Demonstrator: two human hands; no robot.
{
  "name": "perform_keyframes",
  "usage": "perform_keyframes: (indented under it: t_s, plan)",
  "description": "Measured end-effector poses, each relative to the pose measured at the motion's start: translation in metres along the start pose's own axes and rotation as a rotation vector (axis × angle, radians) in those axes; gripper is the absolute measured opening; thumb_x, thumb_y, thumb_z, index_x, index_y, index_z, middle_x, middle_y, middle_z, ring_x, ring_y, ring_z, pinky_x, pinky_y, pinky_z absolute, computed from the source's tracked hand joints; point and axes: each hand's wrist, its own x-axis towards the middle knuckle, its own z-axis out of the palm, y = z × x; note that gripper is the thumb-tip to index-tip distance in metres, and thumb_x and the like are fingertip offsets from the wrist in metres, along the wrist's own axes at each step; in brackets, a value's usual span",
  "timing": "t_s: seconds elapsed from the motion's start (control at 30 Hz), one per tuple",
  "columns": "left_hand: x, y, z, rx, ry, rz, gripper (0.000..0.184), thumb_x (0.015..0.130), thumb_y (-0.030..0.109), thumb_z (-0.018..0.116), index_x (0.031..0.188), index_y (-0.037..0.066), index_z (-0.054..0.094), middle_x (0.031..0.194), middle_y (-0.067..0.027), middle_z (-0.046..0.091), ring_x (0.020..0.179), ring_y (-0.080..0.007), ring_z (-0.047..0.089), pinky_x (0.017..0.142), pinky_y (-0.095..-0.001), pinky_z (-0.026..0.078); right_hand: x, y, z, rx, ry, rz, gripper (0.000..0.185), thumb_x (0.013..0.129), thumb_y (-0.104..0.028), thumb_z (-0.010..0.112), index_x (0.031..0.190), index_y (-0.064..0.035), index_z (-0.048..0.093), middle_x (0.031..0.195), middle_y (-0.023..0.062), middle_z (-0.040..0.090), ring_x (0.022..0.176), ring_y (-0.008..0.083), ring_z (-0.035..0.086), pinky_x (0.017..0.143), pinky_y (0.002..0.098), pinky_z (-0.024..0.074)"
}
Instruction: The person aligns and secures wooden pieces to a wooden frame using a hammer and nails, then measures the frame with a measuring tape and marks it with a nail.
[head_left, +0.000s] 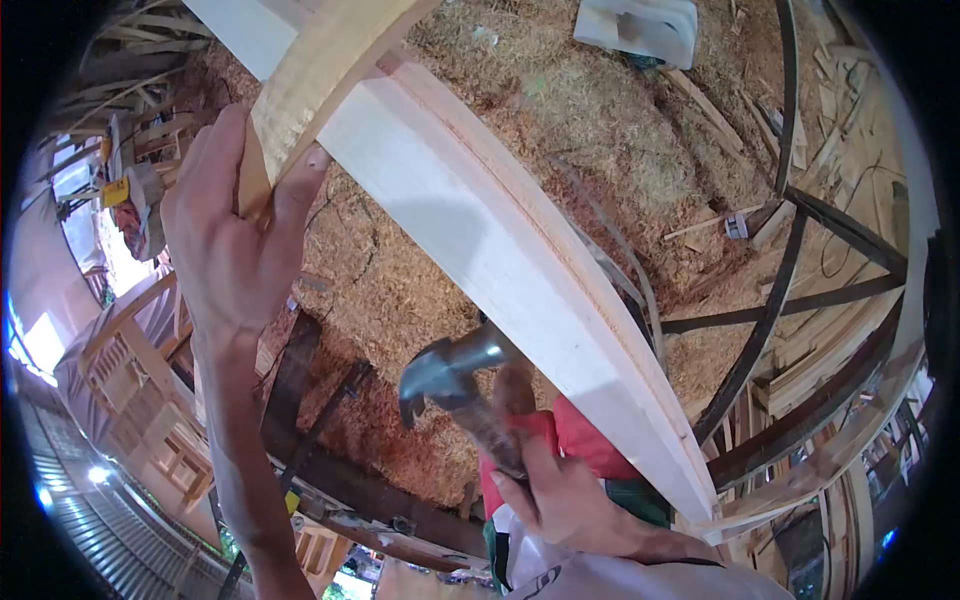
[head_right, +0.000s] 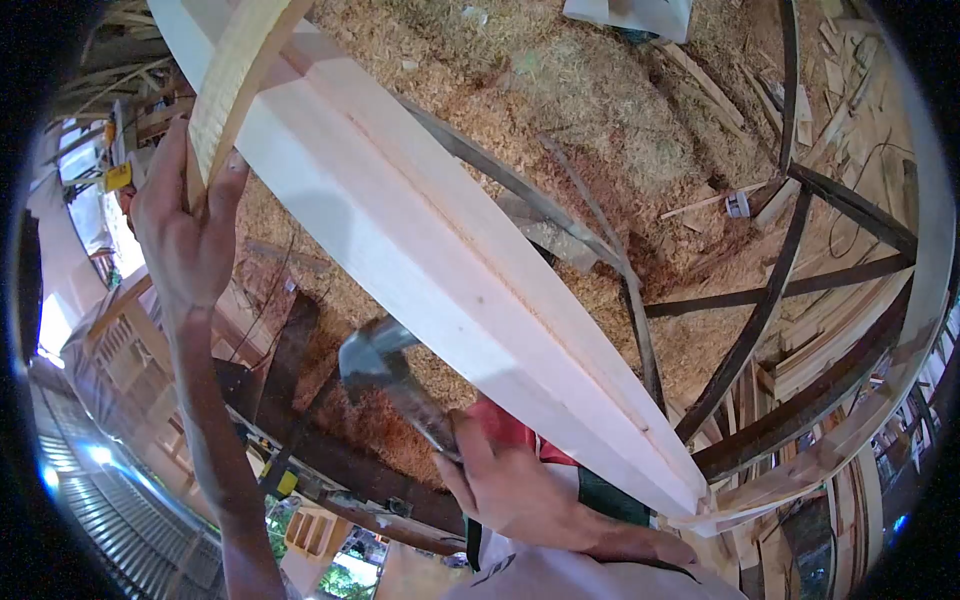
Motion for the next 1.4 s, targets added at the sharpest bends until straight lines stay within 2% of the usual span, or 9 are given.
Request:
perform_keyframes:
  t_s: [0.1,0.33,0.67,0.77,0.93,1.03,1.07,1.2,1.4]
  plan:
    - [0.004,-0.003,-0.001,0.027,-0.030,-0.012,0.026,0.084,0.016,0.073,0.102,0.001,0.062,0.078,-0.0144,0.058,0.069,-0.0325,0.056,0.063,-0.0397,0.045,0.008,-0.009,-0.010,0.084,-0.444,0.089,0.037,0.094,-0.023,0.062,0.120,-0.0005,0.050,0.077,0.0218,0.057,0.056,0.0359,0.059,0.051,0.0436,0.0484]
    - [0.011,0.000,0.007,-0.021,0.001,-0.015,0.025,0.083,0.014,0.072,0.099,0.001,0.061,0.078,-0.0149,0.057,0.070,-0.0340,0.055,0.064,-0.0398,0.044,0.015,0.013,-0.011,0.190,0.172,-0.018,0.040,0.094,-0.029,0.064,0.117,-0.0008,0.049,0.058,0.0183,0.057,0.049,0.0397,0.062,0.044,0.0480,0.0483]
    - [-0.007,-0.017,-0.006,0.046,0.005,0.010,0.033,0.080,0.019,0.072,0.101,-0.002,0.057,0.086,-0.0210,0.052,0.085,-0.0430,0.052,0.072,-0.0506,0.042,-0.037,-0.027,-0.043,0.275,-0.114,-0.032,0.039,0.090,-0.030,0.070,0.113,-0.0026,0.055,0.060,0.0167,0.057,0.051,0.0356,0.061,0.047,0.0432,0.0474]
    - [-0.008,-0.013,-0.011,0.027,-0.006,0.048,0.034,0.082,0.021,0.071,0.100,-0.003,0.055,0.089,-0.0220,0.052,0.086,-0.0443,0.051,0.073,-0.0525,0.042,-0.072,-0.058,-0.127,0.481,0.079,-0.179,0.033,0.084,-0.025,0.076,0.103,-0.0026,0.061,0.070,0.0095,0.060,0.061,0.0187,0.059,0.057,0.0351,0.0468]
    - [-0.007,-0.009,-0.007,-0.019,-0.135,-0.033,0.034,0.085,0.025,0.069,0.100,-0.002,0.054,0.091,-0.0224,0.054,0.087,-0.0441,0.054,0.073,-0.0540,0.044,-0.069,-0.056,-0.321,-0.075,0.599,0.543,0.037,0.090,-0.029,0.067,0.114,-0.0019,0.067,0.084,0.0165,0.070,0.082,0.0247,0.068,0.076,0.0424,0.0528]
    - [0.003,0.002,-0.022,-0.021,-0.151,-0.053,0.041,0.086,0.033,0.068,0.106,-0.001,0.055,0.087,-0.0217,0.055,0.083,-0.0432,0.055,0.073,-0.0530,0.045,-0.021,0.040,-0.481,-0.279,1.049,-0.093,0.036,0.090,-0.030,0.069,0.108,0.0006,0.067,0.089,0.0108,0.069,0.083,0.0218,0.063,0.077,0.0368,0.0506]
    - [0.002,0.000,-0.022,-0.019,-0.128,-0.065,0.041,0.086,0.034,0.068,0.105,0.000,0.055,0.086,-0.0215,0.056,0.083,-0.0427,0.056,0.073,-0.0524,0.046,-0.008,0.077,-0.547,-0.419,1.143,0.003,0.034,0.090,-0.027,0.070,0.107,0.0011,0.067,0.089,0.0100,0.069,0.080,0.0215,0.061,0.076,0.0366,0.0497]
    - [0.000,0.001,-0.017,0.003,-0.109,-0.145,0.041,0.085,0.037,0.070,0.103,0.003,0.056,0.082,-0.0200,0.056,0.082,-0.0414,0.057,0.071,-0.0512,0.046,0.002,0.082,-0.649,-0.363,1.173,0.482,0.048,0.093,-0.038,0.065,0.120,0.0013,0.066,0.102,0.0085,0.068,0.092,0.0185,0.061,0.082,0.0325,0.0478]
    - [0.003,0.007,-0.022,-0.075,-0.079,-0.172,0.040,0.084,0.037,0.071,0.100,0.005,0.054,0.083,-0.0197,0.056,0.080,-0.0425,0.058,0.067,-0.0521,0.046,0.012,0.148,-0.679,-0.269,0.967,0.121,0.057,0.093,-0.047,0.064,0.127,-0.0008,0.064,0.114,0.0096,0.067,0.105,0.0174,0.060,0.092,0.0297,0.0444]
